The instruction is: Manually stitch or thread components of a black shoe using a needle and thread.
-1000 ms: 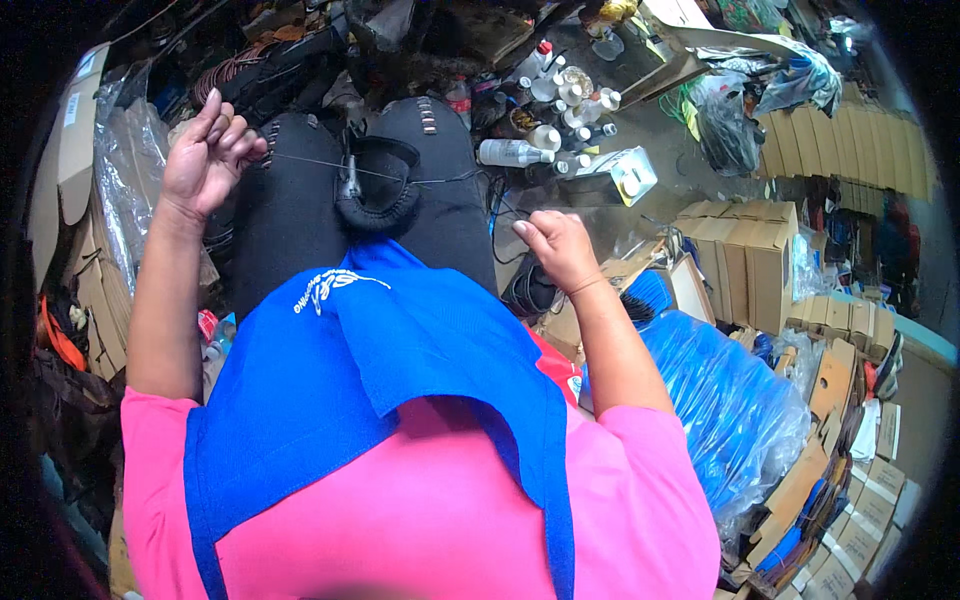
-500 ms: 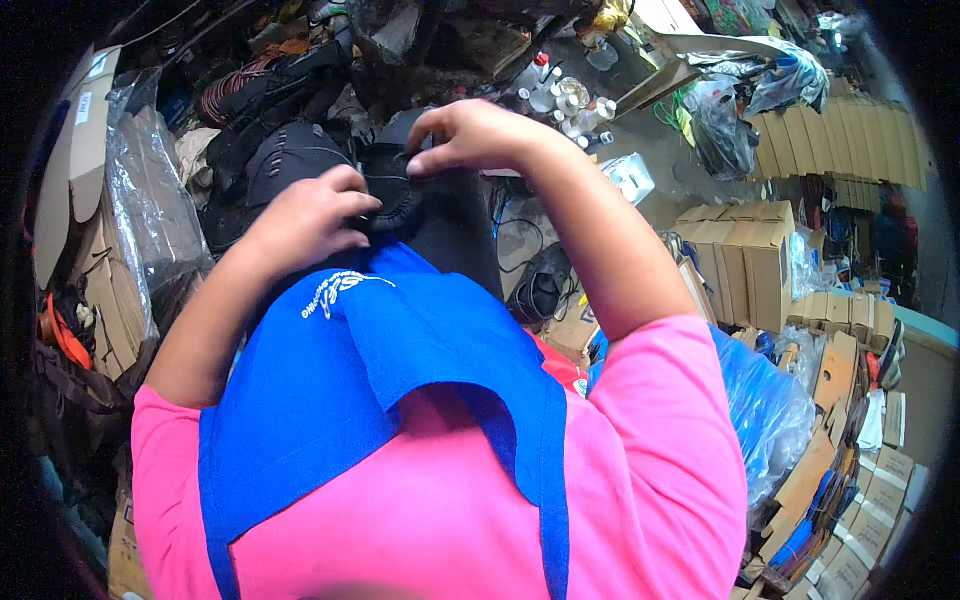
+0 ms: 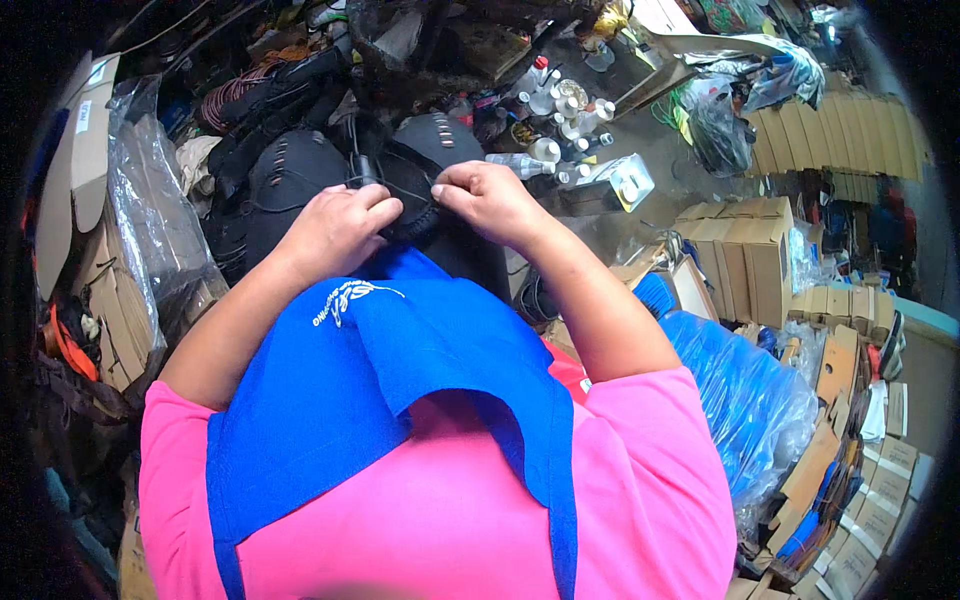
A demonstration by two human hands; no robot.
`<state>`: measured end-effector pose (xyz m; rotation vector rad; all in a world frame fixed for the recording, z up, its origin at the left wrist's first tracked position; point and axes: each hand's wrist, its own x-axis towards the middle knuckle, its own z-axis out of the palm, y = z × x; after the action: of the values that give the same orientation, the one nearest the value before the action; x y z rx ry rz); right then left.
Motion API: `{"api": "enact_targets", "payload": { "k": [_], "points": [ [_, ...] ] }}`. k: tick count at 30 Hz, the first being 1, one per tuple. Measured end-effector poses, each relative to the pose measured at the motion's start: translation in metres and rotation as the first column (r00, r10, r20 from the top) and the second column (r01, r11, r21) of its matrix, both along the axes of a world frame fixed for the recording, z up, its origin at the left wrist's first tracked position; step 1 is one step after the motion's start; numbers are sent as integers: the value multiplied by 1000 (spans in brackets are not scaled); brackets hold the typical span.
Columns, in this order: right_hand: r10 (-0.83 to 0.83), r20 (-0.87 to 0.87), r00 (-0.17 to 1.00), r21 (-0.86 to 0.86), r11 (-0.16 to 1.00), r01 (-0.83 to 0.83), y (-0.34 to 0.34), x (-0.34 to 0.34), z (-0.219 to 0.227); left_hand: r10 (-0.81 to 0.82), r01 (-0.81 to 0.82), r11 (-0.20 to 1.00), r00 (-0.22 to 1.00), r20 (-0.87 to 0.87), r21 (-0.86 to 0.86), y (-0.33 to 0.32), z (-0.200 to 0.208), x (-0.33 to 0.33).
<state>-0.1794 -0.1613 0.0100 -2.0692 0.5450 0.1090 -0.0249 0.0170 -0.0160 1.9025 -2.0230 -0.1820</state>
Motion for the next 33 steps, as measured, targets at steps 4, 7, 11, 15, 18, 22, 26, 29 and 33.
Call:
{"api": "enact_targets", "payload": {
  "k": [4,7,11,15,18,22,26,29,33],
  "points": [
    [-302,267,915,52,953,299,-16,-2,2,-57,56,998,998,-16,-29,0,-2,-3],
    [-533,282,798,49,838,543,-71,-27,17,-56,56,993,998,7,-101,-1,-8,-4],
    [-492,485,723,-277,698,660,-120,-75,17,-68,71,993,997,28,-98,-6,-6,-9],
    [-60,103,993,-265,960,86,-24,-12,45,-43,47,993,998,40,-105,0,-7,-10],
    [262,-76,962,-439,858,-268,-3,9,39,-41,47,993,997,62,-105,0,-5,-11],
    [356,-157,921,-348,853,-389,-8,11,34,-59,62,995,997,41,-75,1,-2,-9],
    [381,-118,917,-331,856,-398,-12,-4,52,-83,64,981,992,-94,-186,2,7,0],
    [144,18,989,-113,984,-141,-23,-33,78,27,-134,975,864,-503,-178,2,14,12],
    [45,163,986,-153,988,-19,-7,-33,64,-39,-28,995,776,-630,-96,-29,11,34]
  ]
}}
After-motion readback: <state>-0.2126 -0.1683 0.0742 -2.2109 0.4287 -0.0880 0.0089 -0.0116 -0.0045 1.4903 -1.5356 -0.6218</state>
